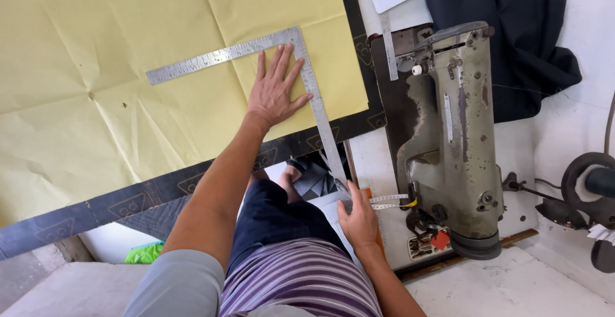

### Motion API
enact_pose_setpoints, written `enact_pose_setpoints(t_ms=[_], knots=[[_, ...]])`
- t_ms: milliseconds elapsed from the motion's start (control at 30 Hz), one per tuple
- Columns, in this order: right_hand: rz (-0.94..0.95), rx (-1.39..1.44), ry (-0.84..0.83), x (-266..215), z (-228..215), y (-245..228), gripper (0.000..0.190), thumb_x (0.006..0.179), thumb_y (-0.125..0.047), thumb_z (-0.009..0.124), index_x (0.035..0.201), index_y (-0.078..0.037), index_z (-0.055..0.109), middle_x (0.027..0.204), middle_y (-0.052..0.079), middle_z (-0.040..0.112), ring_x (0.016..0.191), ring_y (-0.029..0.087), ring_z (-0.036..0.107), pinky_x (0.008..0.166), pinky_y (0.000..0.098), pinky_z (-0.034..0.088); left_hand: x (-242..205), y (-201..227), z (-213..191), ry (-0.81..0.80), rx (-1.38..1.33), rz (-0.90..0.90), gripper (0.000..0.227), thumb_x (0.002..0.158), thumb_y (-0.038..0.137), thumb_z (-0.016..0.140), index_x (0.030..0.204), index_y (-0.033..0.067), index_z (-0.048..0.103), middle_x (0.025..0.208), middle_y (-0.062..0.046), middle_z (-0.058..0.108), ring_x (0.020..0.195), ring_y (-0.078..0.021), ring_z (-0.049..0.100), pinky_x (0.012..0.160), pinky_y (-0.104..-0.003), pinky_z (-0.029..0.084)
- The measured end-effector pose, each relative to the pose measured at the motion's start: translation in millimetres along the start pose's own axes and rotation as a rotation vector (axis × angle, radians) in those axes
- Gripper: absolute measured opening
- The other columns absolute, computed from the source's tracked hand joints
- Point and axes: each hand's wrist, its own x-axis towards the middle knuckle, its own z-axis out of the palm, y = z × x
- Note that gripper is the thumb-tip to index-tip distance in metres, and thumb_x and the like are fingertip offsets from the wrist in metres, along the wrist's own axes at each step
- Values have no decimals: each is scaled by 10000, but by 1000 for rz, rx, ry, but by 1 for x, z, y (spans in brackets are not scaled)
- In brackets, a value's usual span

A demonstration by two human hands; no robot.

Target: The person measures and marks a large sheet of yellow fabric on a work table using a metal L-square ruler and a pen. They draw straight lines and reference a notebook for measurements. Later, they use a yellow tape measure to mark additional points on the fabric.

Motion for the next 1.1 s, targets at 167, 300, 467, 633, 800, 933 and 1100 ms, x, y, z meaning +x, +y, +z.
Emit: enact_pose_setpoints(t_ms=[167, 300, 467, 633, 800, 933, 1100], knots=[[-21, 58, -13, 20, -5, -8, 579, 888, -297, 723, 1442, -209, 579, 1108, 61, 636, 981, 329, 700, 775, 439, 599, 2, 0, -4, -31, -33, -34, 854, 987, 791, 328, 1637, 236, 336, 1743, -109, 68, 1616, -283, 65, 1301, -572, 7], [-52, 60, -2, 37, -12, -22, 611, 896, -315, 721, 1479, -229, 560, 1088, 65, 634, 948, 336, 698, 775, 442, 592, 7, -8, 7, 88, -68, 16, 800, 973, 775, 416, 1564, 238, 459, 1682, -139, 235, 1560, -328, 235, 1259, -549, 196], [-21, 128, -112, 30, -15, -18, 588, 971, -357, 606, 1526, -200, 494, 1094, 99, 625, 1007, 357, 631, 796, 471, 519, 26, -16, -19, -16, -41, 86, 827, 978, 727, 403, 1570, 150, 405, 1614, -171, 349, 1434, -393, 351, 1171, -578, 281], [127, 128, -205, 40, -26, -36, 617, 946, -416, 592, 1530, -263, 464, 1098, 57, 619, 980, 316, 667, 703, 463, 558, 82, -42, -25, 179, -74, 51, 775, 976, 661, 513, 1534, 127, 446, 1607, -220, 361, 1487, -408, 333, 1236, -616, 180], [292, 48, -339, 44, -9, -33, 652, 931, -516, 555, 1554, -377, 420, 1092, 2, 645, 985, 226, 699, 723, 404, 591, 175, -76, -43, 210, -128, -172, 830, 925, 525, 712, 1591, 157, 379, 1680, -238, 135, 1557, -431, 169, 1228, -647, 121], [346, 47, -345, 43, 7, -24, 650, 919, -498, 600, 1539, -377, 449, 990, 0, 638, 928, 201, 708, 719, 367, 589, 233, -111, -53, 49, -34, -36, 918, 819, 549, 723, 1594, 209, 368, 1684, -208, 162, 1547, -443, 94, 1197, -718, 60], [339, 97, -316, 44, 0, -29, 628, 919, -501, 575, 1525, -358, 489, 1147, 24, 626, 1081, 271, 658, 834, 464, 568, 267, -138, -16, 377, 5, 17, 819, 840, 437, 883, 1482, 86, 515, 1493, -298, 446, 1437, -475, 339, 1111, -784, 106]])
